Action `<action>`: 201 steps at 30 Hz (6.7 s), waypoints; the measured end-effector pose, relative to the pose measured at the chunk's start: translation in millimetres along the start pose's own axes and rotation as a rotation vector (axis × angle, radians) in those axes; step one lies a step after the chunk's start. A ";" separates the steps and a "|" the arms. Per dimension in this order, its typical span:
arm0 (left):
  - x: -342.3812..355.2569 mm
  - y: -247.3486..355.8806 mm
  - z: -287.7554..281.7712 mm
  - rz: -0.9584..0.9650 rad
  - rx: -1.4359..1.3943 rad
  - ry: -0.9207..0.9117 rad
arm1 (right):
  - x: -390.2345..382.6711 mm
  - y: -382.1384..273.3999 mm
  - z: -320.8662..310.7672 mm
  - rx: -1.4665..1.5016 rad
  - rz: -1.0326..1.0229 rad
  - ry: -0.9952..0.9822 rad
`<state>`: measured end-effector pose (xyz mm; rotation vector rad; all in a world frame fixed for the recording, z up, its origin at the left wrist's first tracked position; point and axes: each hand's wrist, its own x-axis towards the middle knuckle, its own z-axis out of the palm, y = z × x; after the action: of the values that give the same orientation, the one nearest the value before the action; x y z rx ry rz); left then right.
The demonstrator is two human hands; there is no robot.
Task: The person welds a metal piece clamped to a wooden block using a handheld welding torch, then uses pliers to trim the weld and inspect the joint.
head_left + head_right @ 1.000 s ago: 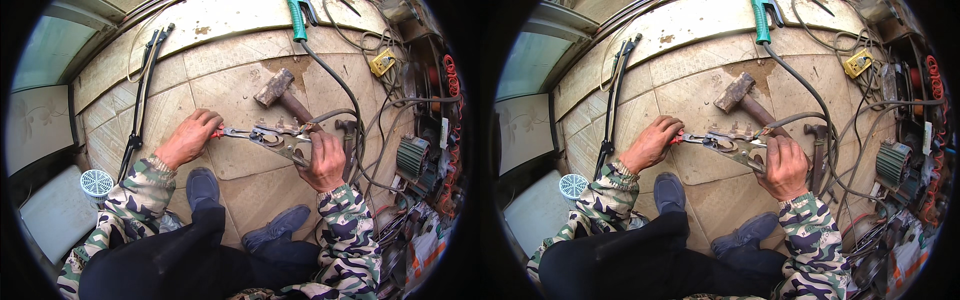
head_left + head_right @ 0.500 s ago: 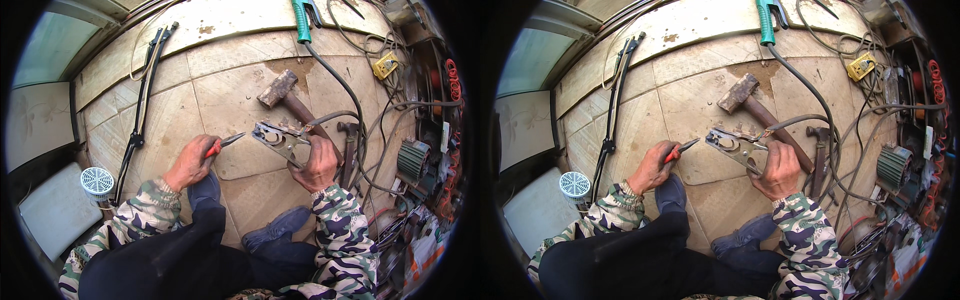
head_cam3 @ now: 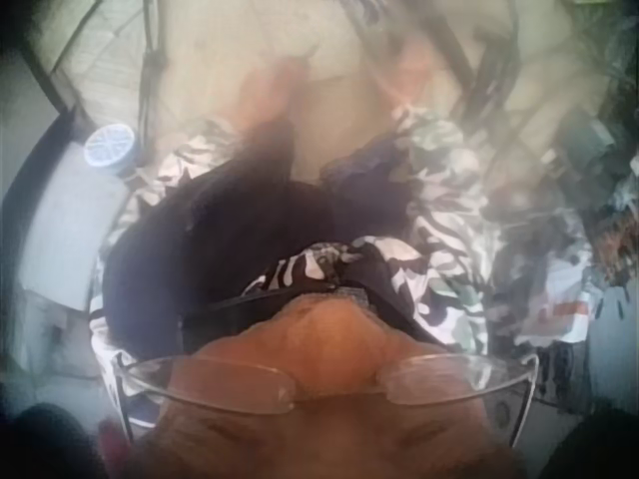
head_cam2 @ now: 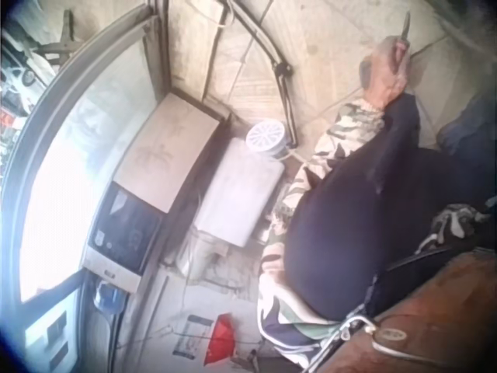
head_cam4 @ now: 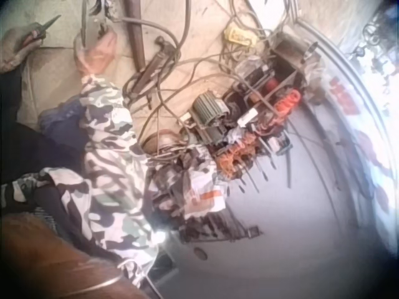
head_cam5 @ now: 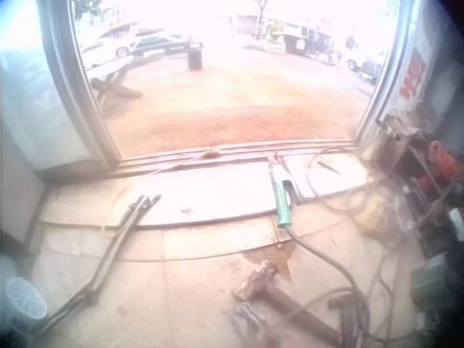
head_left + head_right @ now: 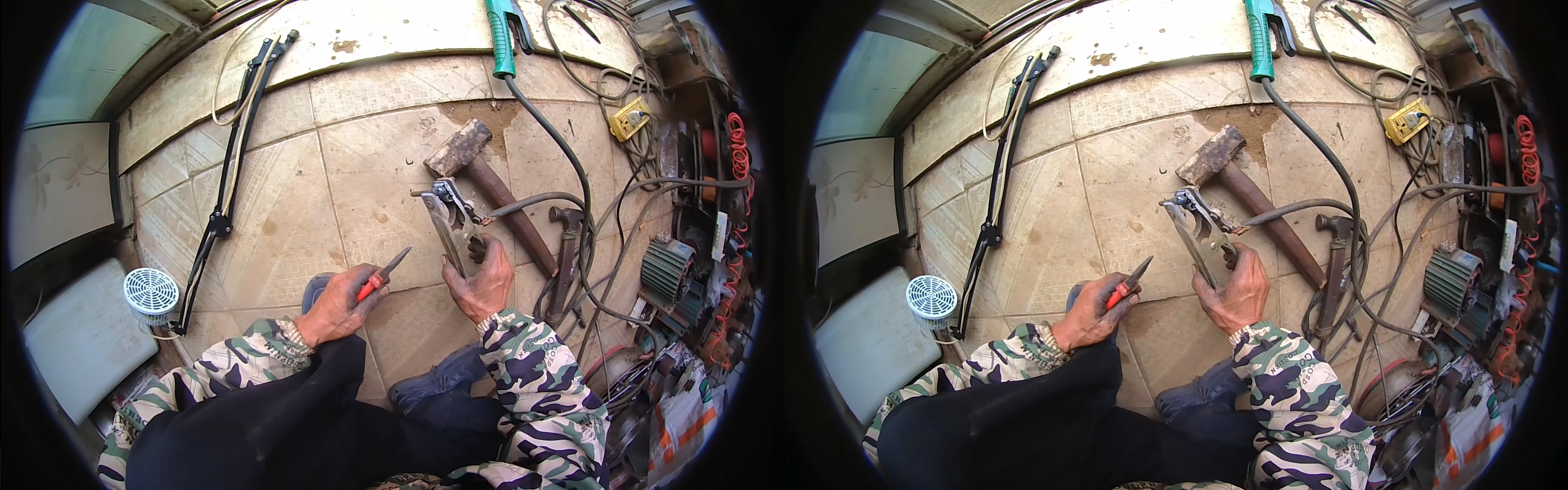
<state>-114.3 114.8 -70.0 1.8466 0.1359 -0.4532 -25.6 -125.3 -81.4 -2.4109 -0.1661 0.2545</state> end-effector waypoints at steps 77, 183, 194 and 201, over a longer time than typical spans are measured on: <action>47.3 17.4 -30.5 0.184 0.371 0.262 | 23.9 -5.2 -15.3 1.010 0.393 -0.188; 120.9 35.6 64.9 0.389 0.401 0.289 | -14.2 4.5 -299.8 0.176 0.144 0.424; 122.9 21.1 78.3 0.404 0.417 0.328 | -29.8 -5.5 -288.3 0.041 0.181 0.261; 130.1 22.2 88.0 0.253 0.473 0.332 | -61.4 0.3 -267.8 0.398 0.458 0.117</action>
<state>-8.8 7.8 -121.2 2.3584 0.0161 0.0085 -24.5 -307.1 124.6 -2.0301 0.4558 0.3172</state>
